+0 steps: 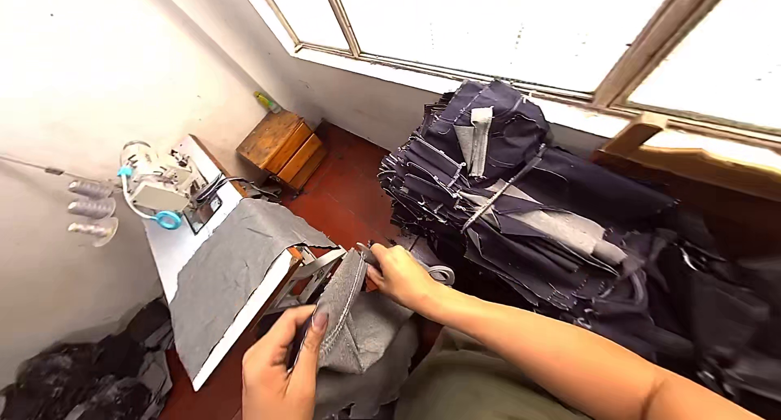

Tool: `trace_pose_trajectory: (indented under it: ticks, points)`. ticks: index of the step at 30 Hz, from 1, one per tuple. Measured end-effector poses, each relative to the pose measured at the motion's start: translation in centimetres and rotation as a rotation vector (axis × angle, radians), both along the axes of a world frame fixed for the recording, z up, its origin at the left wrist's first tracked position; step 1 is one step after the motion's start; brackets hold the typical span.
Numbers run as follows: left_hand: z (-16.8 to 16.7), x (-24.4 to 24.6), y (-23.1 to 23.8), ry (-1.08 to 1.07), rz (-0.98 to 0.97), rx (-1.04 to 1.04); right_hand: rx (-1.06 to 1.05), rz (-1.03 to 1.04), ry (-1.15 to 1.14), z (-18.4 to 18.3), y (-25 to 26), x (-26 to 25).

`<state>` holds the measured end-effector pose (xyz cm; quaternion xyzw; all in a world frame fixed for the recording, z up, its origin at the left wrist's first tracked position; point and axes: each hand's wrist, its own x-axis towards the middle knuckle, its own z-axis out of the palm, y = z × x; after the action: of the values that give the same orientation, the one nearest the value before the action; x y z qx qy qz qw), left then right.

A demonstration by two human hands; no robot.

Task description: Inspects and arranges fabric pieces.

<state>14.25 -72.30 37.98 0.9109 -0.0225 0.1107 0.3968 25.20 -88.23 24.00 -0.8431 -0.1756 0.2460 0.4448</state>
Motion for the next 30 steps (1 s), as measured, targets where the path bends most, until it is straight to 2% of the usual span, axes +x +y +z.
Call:
trace_pose_trajectory:
  ticks: [3,5,7,10,12,14,17,19,21,23,25,28,29,30]
  points:
    - [-1.6,-1.5,0.9,0.041,0.194,-0.023,0.260,-0.139,-0.412,-2.4,-0.6,1.9]
    - [-3.7,-2.1,3.0,0.194,0.276,-0.037,0.371,-0.128,-0.641,-2.0,-1.3,2.8]
    - [-7.3,-1.4,4.4,0.286,0.260,-0.097,0.414,-0.040,-0.759,-0.4,-1.9,2.9]
    - [-12.2,1.7,2.6,0.161,0.192,-0.342,0.460,0.117,-0.902,2.1,-2.3,3.0]
    - [-13.2,4.4,0.4,0.067,0.129,-0.511,0.472,0.206,-0.983,3.4,-2.6,3.2]
    - [-13.3,6.5,-1.3,0.061,0.103,-0.540,0.455,0.258,-1.043,3.9,-2.9,3.3]
    - [-14.2,8.7,-2.8,0.012,0.009,-0.445,0.391,0.267,-1.075,3.7,-3.3,3.7]
    - [-13.5,8.4,-4.0,0.028,0.071,-0.208,0.266,0.235,-1.061,4.2,-4.6,4.4]
    - [-12.7,8.0,-4.7,-0.010,0.115,0.033,0.077,0.243,-0.934,5.3,-7.5,6.0]
    - [-13.3,7.2,-5.2,-0.019,0.105,0.115,-0.124,0.267,-0.731,6.0,-11.4,8.2]
    - [-13.8,6.2,-5.5,0.030,0.110,0.176,-0.275,0.197,-0.614,6.9,-15.5,10.5]
    - [-14.4,5.7,-5.5,0.022,0.163,0.216,-0.205,0.120,-0.767,6.5,-20.6,14.3]
    - [-14.4,5.8,-5.5,0.009,0.159,0.224,-0.136,0.124,-0.695,6.2,-21.4,14.8]
    - [-14.5,6.1,-5.8,-0.004,0.134,0.235,-0.059,0.125,-0.531,5.8,-21.3,14.6]
